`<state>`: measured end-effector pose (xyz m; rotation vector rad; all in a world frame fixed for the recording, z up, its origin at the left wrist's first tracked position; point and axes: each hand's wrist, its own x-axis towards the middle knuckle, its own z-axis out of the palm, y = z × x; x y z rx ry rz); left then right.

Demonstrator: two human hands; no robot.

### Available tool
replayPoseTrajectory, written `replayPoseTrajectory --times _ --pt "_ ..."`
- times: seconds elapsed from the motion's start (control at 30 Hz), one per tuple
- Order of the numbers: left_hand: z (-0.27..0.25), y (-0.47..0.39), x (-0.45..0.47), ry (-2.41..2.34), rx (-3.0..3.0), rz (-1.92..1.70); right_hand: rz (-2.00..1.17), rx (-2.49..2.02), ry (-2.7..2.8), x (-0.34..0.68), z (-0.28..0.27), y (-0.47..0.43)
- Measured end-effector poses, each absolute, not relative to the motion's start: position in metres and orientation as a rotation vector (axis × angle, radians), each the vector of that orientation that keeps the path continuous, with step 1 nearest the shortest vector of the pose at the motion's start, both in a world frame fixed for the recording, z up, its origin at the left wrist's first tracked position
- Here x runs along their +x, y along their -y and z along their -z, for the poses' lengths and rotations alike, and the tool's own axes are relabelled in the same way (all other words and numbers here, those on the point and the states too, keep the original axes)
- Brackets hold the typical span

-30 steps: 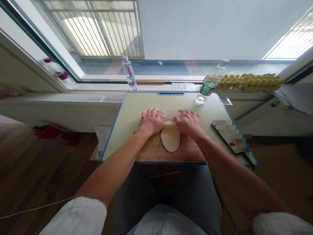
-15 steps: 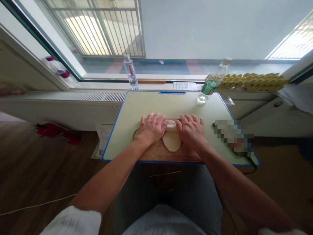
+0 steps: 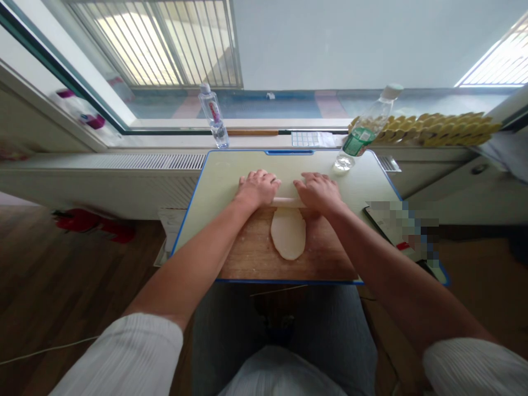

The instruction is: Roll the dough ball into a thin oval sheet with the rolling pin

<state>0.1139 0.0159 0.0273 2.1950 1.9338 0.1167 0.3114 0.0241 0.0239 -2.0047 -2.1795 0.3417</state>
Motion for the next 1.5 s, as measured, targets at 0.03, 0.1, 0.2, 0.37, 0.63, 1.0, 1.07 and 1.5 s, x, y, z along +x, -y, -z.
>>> replayPoseTrajectory --times 0.03,0.1,0.2,0.37,0.63,1.0,1.07,1.5 --pt "-0.028 -0.019 0.114 -1.94 2.187 -0.119 -0.345 -2.005 2.176 0.311 -0.024 -0.028" --pt "-0.028 -0.024 0.114 -1.961 2.178 -0.133 -0.343 -2.002 2.17 0.311 -0.023 -0.033" --pt "-0.026 -0.026 0.114 -1.983 2.186 -0.155 -0.339 -1.993 2.167 0.311 -0.024 -0.035" --pt "-0.024 -0.017 0.115 -1.99 2.187 -0.211 -0.321 -1.998 2.165 0.311 -0.026 -0.027" --pt "-0.025 0.01 0.116 -1.983 2.229 -0.239 -0.297 -2.028 2.182 0.311 -0.026 0.0" --pt "-0.014 0.118 0.122 -2.013 2.34 -0.38 0.054 -1.851 2.177 0.317 -0.009 0.113" --pt "-0.011 0.146 0.12 -1.999 2.353 -0.411 0.062 -1.824 2.191 0.321 -0.003 0.141" --pt "-0.014 0.115 0.121 -1.963 2.37 -0.397 -0.044 -1.886 2.189 0.317 -0.012 0.114"
